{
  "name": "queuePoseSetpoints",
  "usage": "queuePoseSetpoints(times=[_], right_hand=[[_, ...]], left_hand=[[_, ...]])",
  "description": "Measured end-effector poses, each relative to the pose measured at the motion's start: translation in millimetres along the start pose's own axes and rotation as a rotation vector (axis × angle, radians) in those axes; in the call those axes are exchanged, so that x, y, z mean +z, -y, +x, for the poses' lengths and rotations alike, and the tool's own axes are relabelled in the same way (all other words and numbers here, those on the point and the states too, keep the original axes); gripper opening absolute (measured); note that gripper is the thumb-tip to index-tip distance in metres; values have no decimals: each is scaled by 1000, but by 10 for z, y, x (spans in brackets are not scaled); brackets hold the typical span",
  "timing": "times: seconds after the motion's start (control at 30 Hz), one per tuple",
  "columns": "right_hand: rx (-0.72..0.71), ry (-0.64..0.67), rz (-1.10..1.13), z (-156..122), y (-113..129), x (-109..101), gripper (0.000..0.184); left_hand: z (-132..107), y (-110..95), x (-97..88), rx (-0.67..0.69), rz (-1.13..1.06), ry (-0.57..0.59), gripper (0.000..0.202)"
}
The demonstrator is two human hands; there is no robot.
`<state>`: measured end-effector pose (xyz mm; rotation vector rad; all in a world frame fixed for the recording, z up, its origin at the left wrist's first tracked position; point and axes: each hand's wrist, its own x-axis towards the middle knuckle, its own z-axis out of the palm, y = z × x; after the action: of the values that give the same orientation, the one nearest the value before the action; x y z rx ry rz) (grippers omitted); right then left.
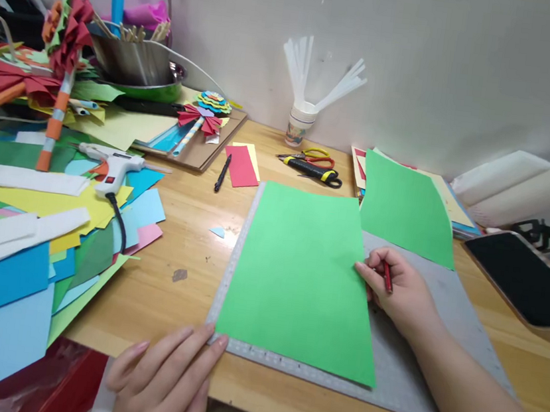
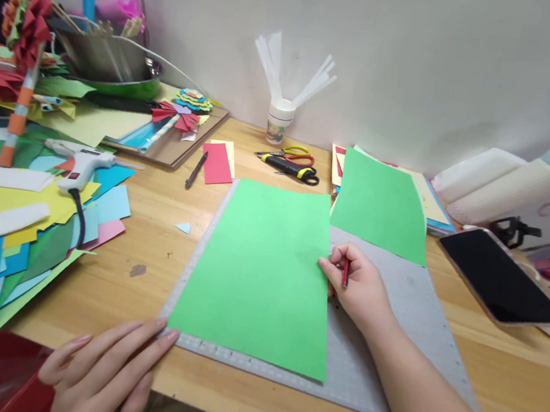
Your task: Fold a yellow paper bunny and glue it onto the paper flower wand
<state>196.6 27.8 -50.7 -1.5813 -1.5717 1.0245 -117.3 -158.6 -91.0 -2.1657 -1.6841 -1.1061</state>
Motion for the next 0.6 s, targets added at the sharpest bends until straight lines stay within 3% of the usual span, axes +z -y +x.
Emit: queuePoseSetpoints(times=[0.13,0.27,0.6], right_hand=[[-11,-21,-29,20,-16,6,34],[-2,-26,-38,11,2,20,34],[8,-37,-94,-47,49,39,37]], left_hand=[[-58,114,-49,132,131,76,55],[-77,101,-40,118,180,96,65],[-78,-13,1,2,181,59,58]])
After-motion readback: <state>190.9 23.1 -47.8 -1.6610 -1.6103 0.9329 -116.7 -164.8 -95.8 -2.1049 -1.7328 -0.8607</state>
